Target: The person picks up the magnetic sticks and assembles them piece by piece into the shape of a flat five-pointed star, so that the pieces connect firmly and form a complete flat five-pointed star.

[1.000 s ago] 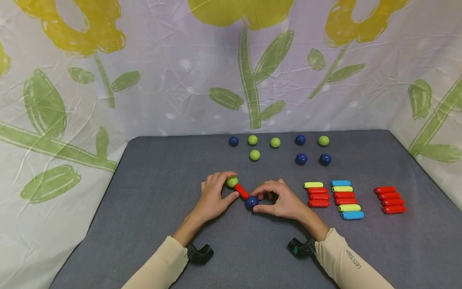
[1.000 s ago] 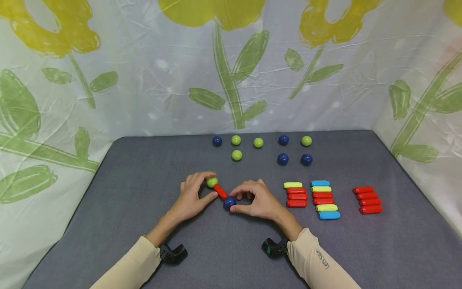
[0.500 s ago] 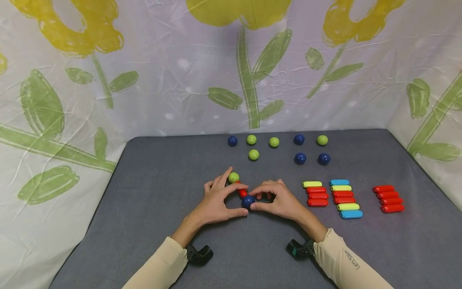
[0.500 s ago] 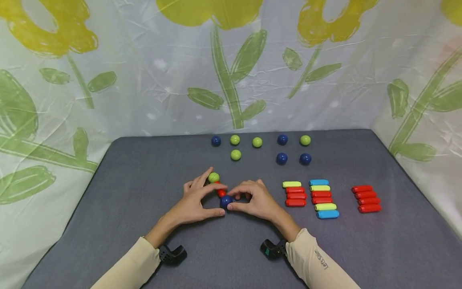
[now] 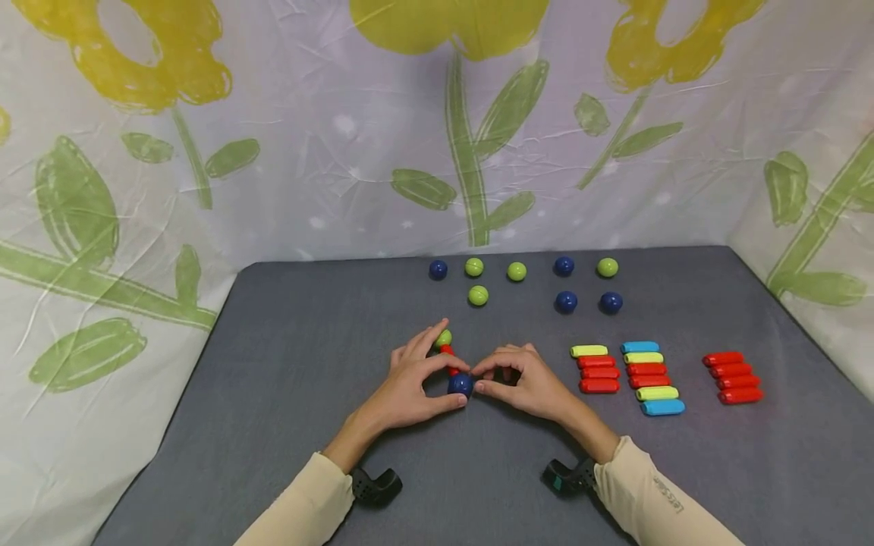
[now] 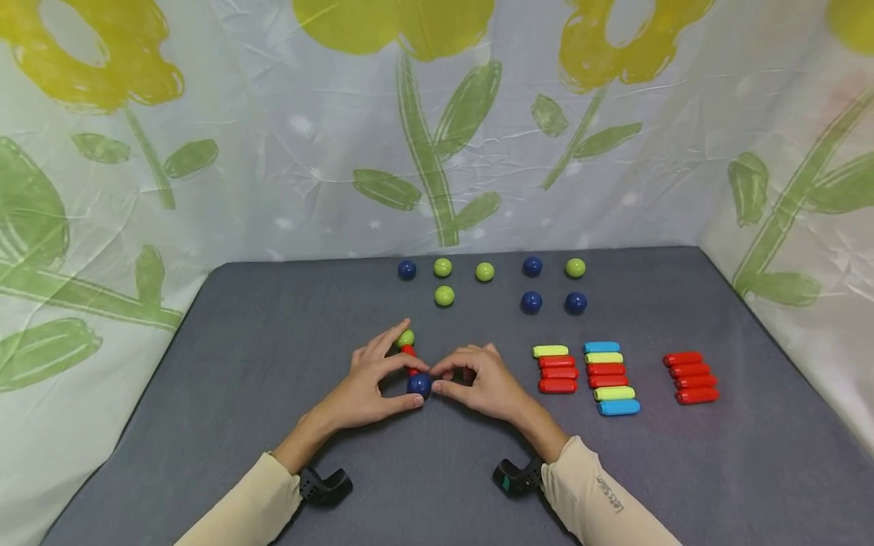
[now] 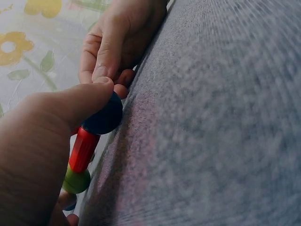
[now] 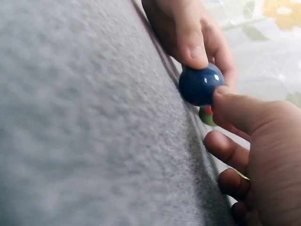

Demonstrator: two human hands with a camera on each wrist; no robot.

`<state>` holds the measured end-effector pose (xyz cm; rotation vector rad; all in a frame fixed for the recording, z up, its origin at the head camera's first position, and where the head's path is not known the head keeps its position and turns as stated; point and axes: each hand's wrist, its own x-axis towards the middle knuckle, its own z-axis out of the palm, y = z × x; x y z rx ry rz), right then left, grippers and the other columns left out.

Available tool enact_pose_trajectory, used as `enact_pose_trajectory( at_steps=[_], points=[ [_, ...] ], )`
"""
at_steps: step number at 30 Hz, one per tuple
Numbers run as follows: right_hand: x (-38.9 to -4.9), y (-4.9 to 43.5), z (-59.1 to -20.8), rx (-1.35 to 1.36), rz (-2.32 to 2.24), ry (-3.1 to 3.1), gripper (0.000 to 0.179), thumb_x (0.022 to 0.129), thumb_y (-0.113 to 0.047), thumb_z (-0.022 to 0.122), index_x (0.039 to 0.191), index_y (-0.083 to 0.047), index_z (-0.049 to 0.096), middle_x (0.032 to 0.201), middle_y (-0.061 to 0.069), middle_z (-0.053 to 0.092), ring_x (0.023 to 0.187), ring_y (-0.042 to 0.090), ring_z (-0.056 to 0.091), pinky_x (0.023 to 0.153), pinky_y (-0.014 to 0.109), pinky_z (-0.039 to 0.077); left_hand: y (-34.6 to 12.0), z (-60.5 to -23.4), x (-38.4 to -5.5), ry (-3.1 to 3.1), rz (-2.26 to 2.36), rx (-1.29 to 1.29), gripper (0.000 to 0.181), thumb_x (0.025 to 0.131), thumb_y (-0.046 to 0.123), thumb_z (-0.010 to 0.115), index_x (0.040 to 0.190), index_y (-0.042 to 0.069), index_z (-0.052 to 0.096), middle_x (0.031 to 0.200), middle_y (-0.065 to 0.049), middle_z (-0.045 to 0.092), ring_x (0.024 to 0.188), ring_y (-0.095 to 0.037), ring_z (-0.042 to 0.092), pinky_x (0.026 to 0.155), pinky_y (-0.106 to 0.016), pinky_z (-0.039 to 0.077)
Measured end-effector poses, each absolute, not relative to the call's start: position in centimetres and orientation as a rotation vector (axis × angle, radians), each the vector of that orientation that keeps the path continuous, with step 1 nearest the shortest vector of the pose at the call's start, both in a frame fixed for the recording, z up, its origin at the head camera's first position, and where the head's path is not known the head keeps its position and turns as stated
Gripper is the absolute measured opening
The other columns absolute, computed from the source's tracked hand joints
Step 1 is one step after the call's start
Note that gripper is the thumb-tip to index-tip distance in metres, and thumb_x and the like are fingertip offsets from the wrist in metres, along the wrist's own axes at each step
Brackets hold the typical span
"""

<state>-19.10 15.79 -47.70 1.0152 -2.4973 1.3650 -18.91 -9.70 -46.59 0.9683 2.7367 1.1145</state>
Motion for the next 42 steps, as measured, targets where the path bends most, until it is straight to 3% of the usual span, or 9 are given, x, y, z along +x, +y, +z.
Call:
enact_pose_trajectory(
  at_steps=[6, 9, 12, 17, 24, 32, 36, 42],
  points=[
    [-18.0, 17.2, -46.5, 1.058, 1.386, -2.511, 0.020, 0.089, -0.015, 0.079, 0.108, -0.015, 0.077, 0.095, -0.006, 0.073, 0.084, 0.012, 0.062, 0.080, 0.032, 0.047, -9.7, -46.6, -19.0, 2.721, 1.169, 0.949, 0.038, 0.086, 0.046, 0.080, 0.121, 0.035, 0.070, 0.171, -0.003, 0.018, 0.156, -0.029, 0.019, 0.113, -0.060, 0.016],
    [-17.0, 19.1, -45.8, 1.058, 1.303, -2.497, 0.024, 0.086, -0.014, 0.082, 0.110, -0.015, 0.076, 0.099, -0.004, 0.074, 0.093, 0.012, 0.061, 0.083, 0.030, 0.049, -9.7, -46.6, -19.0, 2.715, 1.197, 0.931, 0.037, 0.085, 0.045, 0.082, 0.119, 0.035, 0.070, 0.171, -0.002, 0.018, 0.155, -0.028, 0.020, 0.113, -0.060, 0.016],
    [-16.0, 21.6, -45.5, 1.004, 1.139, -2.469, 0.029, 0.080, -0.011, 0.086, 0.107, -0.017, 0.077, 0.100, -0.006, 0.074, 0.097, 0.008, 0.055, 0.086, 0.028, 0.039, -9.7, -46.7, -18.9, 2.708, 1.211, 0.908, 0.037, 0.084, 0.045, 0.082, 0.117, 0.035, 0.068, 0.172, -0.001, 0.017, 0.156, -0.027, 0.020, 0.114, -0.059, 0.015],
    [-15.0, 25.8, -45.4, 0.851, 0.929, -2.472, 0.037, 0.067, -0.008, 0.093, 0.099, -0.021, 0.077, 0.094, -0.011, 0.067, 0.091, 0.004, 0.041, 0.078, 0.030, 0.021, -9.9, -46.9, -18.9, 2.707, 1.224, 0.894, 0.040, 0.083, 0.045, 0.083, 0.117, 0.033, 0.066, 0.171, 0.000, 0.018, 0.156, -0.026, 0.019, 0.114, -0.059, 0.015],
    [-14.0, 28.6, -45.2, 0.728, 0.708, -2.553, 0.043, 0.062, -0.011, 0.095, 0.095, -0.028, 0.073, 0.090, -0.013, 0.059, 0.091, 0.007, 0.036, 0.075, 0.032, 0.014, -10.0, -46.7, -19.0, 2.707, 1.217, 0.885, 0.042, 0.083, 0.045, 0.083, 0.117, 0.031, 0.066, 0.171, -0.001, 0.018, 0.156, -0.026, 0.020, 0.114, -0.058, 0.015],
    [-14.4, 26.4, -45.4, 0.784, 0.673, -2.551, 0.034, 0.067, -0.008, 0.092, 0.089, -0.027, 0.075, 0.084, -0.013, 0.058, 0.085, 0.006, 0.035, 0.074, 0.032, 0.016, -10.0, -46.8, -19.1, 2.717, 1.194, 0.897, 0.037, 0.083, 0.046, 0.083, 0.116, 0.037, 0.067, 0.171, -0.001, 0.018, 0.155, -0.028, 0.022, 0.113, -0.058, 0.016],
    [-14.7, 23.7, -45.6, 0.874, 0.714, -2.558, 0.028, 0.073, -0.013, 0.090, 0.092, -0.027, 0.075, 0.090, -0.014, 0.066, 0.088, 0.005, 0.042, 0.078, 0.032, 0.026, -9.9, -46.8, -19.1, 2.718, 1.190, 0.917, 0.035, 0.084, 0.045, 0.083, 0.116, 0.040, 0.069, 0.171, -0.001, 0.018, 0.155, -0.028, 0.022, 0.112, -0.058, 0.016],
    [-15.1, 19.7, -46.2, 0.962, 0.932, -2.615, 0.024, 0.082, -0.019, 0.085, 0.103, -0.027, 0.075, 0.095, -0.017, 0.068, 0.085, 0.003, 0.046, 0.077, 0.027, 0.038, -9.8, -46.7, -19.0, 2.723, 1.197, 0.946, 0.037, 0.084, 0.044, 0.083, 0.119, 0.035, 0.072, 0.171, -0.004, 0.018, 0.154, -0.031, 0.023, 0.111, -0.058, 0.018]
  ],
)
